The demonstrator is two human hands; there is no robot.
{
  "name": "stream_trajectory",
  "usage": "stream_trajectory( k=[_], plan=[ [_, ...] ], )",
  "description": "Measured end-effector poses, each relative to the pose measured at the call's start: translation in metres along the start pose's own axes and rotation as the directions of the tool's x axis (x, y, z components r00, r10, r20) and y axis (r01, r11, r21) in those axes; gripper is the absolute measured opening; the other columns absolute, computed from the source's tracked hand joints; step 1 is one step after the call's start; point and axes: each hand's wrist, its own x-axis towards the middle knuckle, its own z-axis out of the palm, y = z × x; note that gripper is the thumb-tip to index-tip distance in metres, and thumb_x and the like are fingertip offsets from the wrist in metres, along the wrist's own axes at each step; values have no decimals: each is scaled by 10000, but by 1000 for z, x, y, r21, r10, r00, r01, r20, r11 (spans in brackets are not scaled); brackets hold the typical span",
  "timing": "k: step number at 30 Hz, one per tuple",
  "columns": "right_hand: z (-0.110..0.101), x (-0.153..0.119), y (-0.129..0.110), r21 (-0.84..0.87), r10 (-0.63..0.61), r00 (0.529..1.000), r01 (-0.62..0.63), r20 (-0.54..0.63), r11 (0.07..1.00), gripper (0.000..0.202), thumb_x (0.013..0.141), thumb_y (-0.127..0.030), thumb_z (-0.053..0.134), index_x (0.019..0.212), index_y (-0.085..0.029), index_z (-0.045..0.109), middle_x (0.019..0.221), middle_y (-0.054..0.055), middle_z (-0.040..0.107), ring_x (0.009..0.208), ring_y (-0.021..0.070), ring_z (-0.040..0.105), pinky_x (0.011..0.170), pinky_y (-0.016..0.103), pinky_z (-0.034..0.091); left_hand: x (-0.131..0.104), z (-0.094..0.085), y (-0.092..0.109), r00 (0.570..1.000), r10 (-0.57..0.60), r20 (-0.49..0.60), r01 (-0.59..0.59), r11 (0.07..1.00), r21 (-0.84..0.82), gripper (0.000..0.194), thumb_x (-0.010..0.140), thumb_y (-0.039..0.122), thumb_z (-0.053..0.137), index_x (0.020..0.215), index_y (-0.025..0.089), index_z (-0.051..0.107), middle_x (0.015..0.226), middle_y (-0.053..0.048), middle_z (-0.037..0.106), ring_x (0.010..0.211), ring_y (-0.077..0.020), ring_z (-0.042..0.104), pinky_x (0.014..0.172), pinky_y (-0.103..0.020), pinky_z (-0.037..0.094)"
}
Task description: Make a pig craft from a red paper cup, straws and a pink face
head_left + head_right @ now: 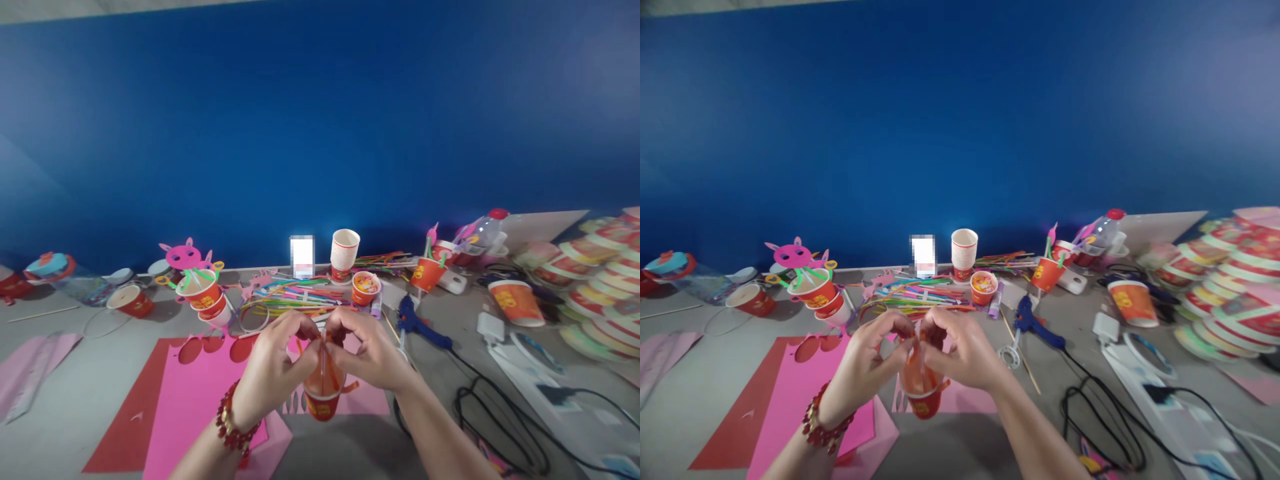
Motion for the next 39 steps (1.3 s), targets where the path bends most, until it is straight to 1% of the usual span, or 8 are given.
stream_trajectory(
  k=[9,12,17,21,25,28,33,39],
  plan=[
    [3,0,0,-62,-79,996,77,-36,995,122,792,-124,581,739,-212,516,664,-13,568,601,139,535,571,239,432,1,0,0,1000,10,-4,-10,1000,-8,108,866,133,502,822,205,569,806,-12,635,767,-169,596,711,-282,451],
    [3,1,-1,-81,-118,992,114,-38,990,120,807,-127,579,740,-213,527,674,-4,592,613,145,554,589,250,443,1,0,0,1000,-18,4,19,997,-71,120,871,118,495,828,205,566,815,-6,638,773,-156,597,713,-267,453],
    [4,3,1,-38,-116,993,115,-31,993,105,837,-124,574,780,-209,548,698,-9,587,622,136,555,583,234,451,1,1,-1,998,-55,-19,52,990,-128,127,869,104,498,820,201,564,800,7,625,762,-143,583,717,-250,451],
    [3,4,3,-67,-160,987,158,-24,985,100,849,-125,588,794,-205,564,712,-2,607,639,141,571,608,247,460,3,2,-4,994,-107,14,108,981,-161,131,863,95,490,819,199,557,784,11,616,733,-141,574,678,-242,446],
    [1,5,6,-50,-121,993,121,5,991,103,893,-177,595,794,-198,575,720,8,614,653,147,584,614,251,470,5,3,-9,993,-114,37,119,979,-166,122,880,113,491,822,198,557,786,9,614,738,-144,580,648,-237,443],
    [0,6,8,-27,-54,998,54,18,998,119,913,-230,618,806,-195,580,735,13,619,663,149,585,618,255,476,6,1,-10,995,-84,52,90,988,-127,119,910,133,484,845,201,556,813,8,621,757,-142,582,677,-243,442],
    [-1,7,9,91,52,996,-58,68,994,163,925,-311,651,835,-190,589,742,5,616,655,140,595,607,242,481,7,-5,-9,996,-24,84,30,996,-80,117,946,179,472,877,203,564,843,-8,632,779,-152,589,725,-268,453],
    [-3,7,13,112,122,990,-130,77,985,220,917,-376,669,844,-181,600,728,3,620,650,139,592,589,235,457,9,-4,-11,997,-40,62,43,998,-50,125,959,274,519,874,205,580,823,-9,646,768,-159,614,706,-266,465]
  ],
)
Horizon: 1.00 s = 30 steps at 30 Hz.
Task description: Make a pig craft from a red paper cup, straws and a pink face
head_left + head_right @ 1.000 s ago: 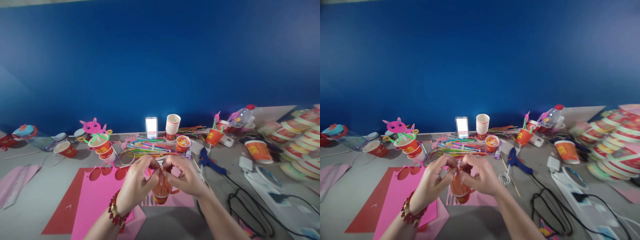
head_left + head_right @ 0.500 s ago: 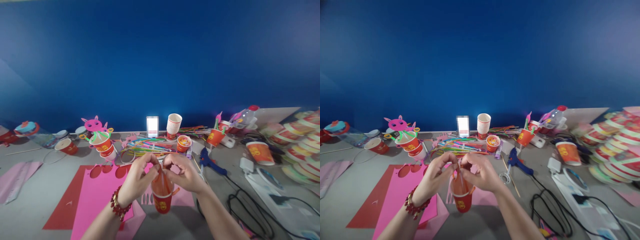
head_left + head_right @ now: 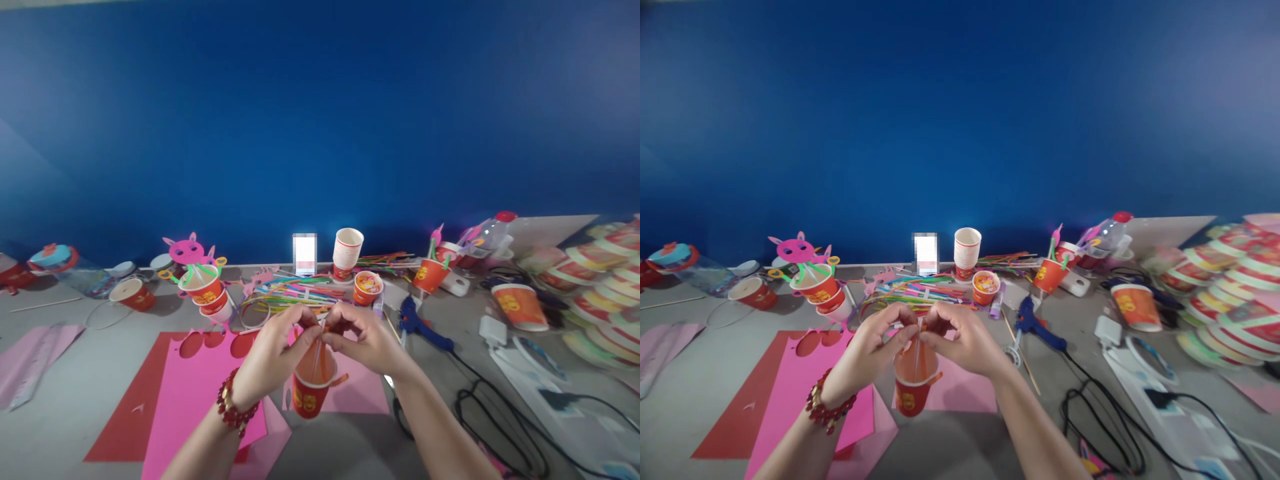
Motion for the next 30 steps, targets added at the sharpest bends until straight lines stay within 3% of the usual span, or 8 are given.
stream_trajectory(
  k=[7,10,13,17,21,24,27,30],
  plan=[
    [-4,-1,-3,-108,-72,997,73,14,991,224,929,-364,656,807,-180,618,735,10,629,672,142,581,607,242,447,0,7,-2,999,-23,-34,22,999,-25,159,948,248,539,797,201,561,788,-2,648,738,-149,605,642,-236,452],
    [-3,0,-3,-68,-76,997,74,-22,995,250,920,-389,665,793,-181,608,722,7,621,661,141,578,603,245,457,0,9,-2,998,-47,-42,43,996,-83,179,959,287,530,809,199,572,785,-7,647,727,-152,612,652,-246,473],
    [-1,1,-1,26,-28,998,30,-53,999,267,898,-419,695,823,-177,607,716,4,620,635,134,582,577,238,460,1,6,-2,998,-11,-58,6,996,-90,163,966,318,532,901,196,618,864,-35,677,820,-175,640,763,-289,502],
    [-1,1,5,161,42,999,-37,-26,986,293,854,-442,745,848,-179,616,716,0,629,630,134,610,579,239,482,-1,-4,-11,996,38,-81,-46,993,-108,263,956,373,569,1160,209,599,1165,-108,662,1116,-247,610,980,-399,478],
    [-1,1,9,255,53,998,-40,-43,966,241,871,-388,735,880,-176,619,771,7,657,650,127,630,601,238,500,-13,-13,-34,996,42,81,-11,937,-348,594,856,509,684,1341,219,501,1360,-163,562,1246,-308,559,1062,-462,461],
    [3,3,12,287,58,997,-39,-58,957,231,864,-355,745,866,-172,605,752,-6,646,626,114,617,592,231,495,-27,-12,-50,971,-8,237,91,934,-344,864,719,468,832,1442,274,399,1381,-151,532,1266,-323,542,1051,-480,474],
    [8,6,17,288,86,996,-71,-39,955,263,860,-392,740,909,-168,611,776,7,658,633,122,621,590,242,509,-42,-5,-58,954,-104,281,215,889,-404,856,756,385,821,1464,298,347,1302,-121,557,1172,-279,612,1025,-471,492],
    [9,3,23,175,101,994,-93,-38,980,339,885,-420,708,1096,-173,612,955,69,699,780,165,664,652,265,533,-54,-2,-66,951,-157,268,264,863,-431,805,803,337,782,1468,308,329,1272,-102,560,1111,-246,635,969,-426,524]
  ],
)
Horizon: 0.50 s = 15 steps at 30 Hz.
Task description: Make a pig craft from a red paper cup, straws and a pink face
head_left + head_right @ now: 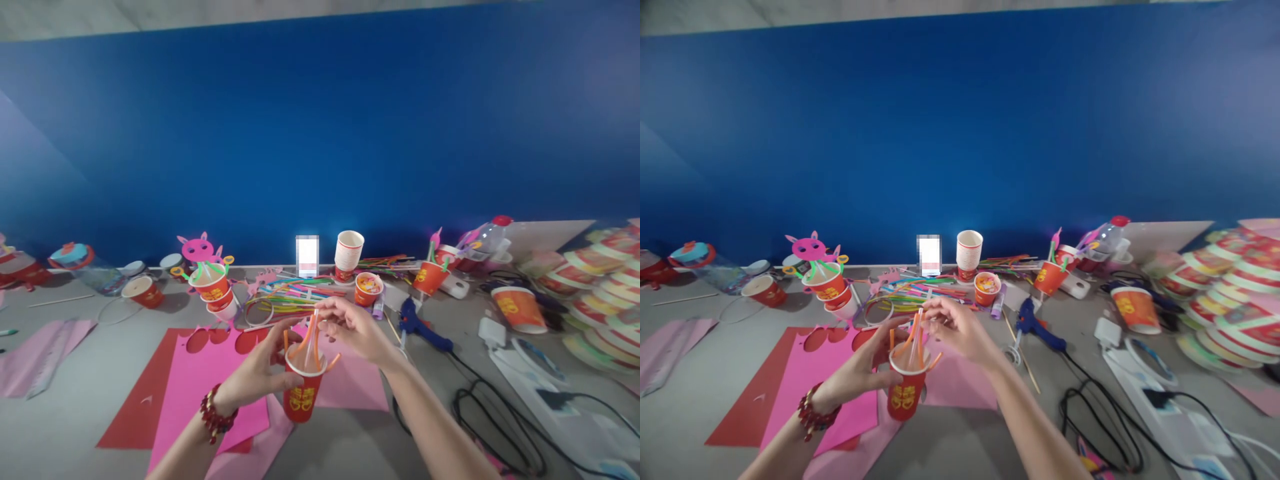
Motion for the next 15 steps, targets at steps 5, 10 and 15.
stream_trajectory(
  k=[5,10,15],
  plan=[
    [-10,-30,15,-197,-3,993,-19,-115,980,317,931,-495,612,982,-183,623,890,51,663,723,161,617,624,255,501,-16,-17,-22,993,-59,-98,59,998,-11,705,889,378,680,1478,295,301,1211,-89,599,1081,-230,635,944,-399,525],
    [-10,-76,39,-178,143,956,-192,-257,965,457,932,-594,534,700,-201,530,634,-13,552,561,136,537,565,241,437,-31,-37,-46,962,-178,-208,196,978,67,806,878,486,650,1530,272,226,1278,-122,594,1119,-259,609,977,-418,511],
    [4,-107,63,-191,218,937,-275,-274,942,499,950,-611,466,653,-211,484,586,-26,495,535,137,513,537,235,404,-40,-44,-58,900,-193,-390,302,923,238,750,872,522,626,1506,260,323,1205,-93,609,936,-225,628,886,-395,546]
  ],
)
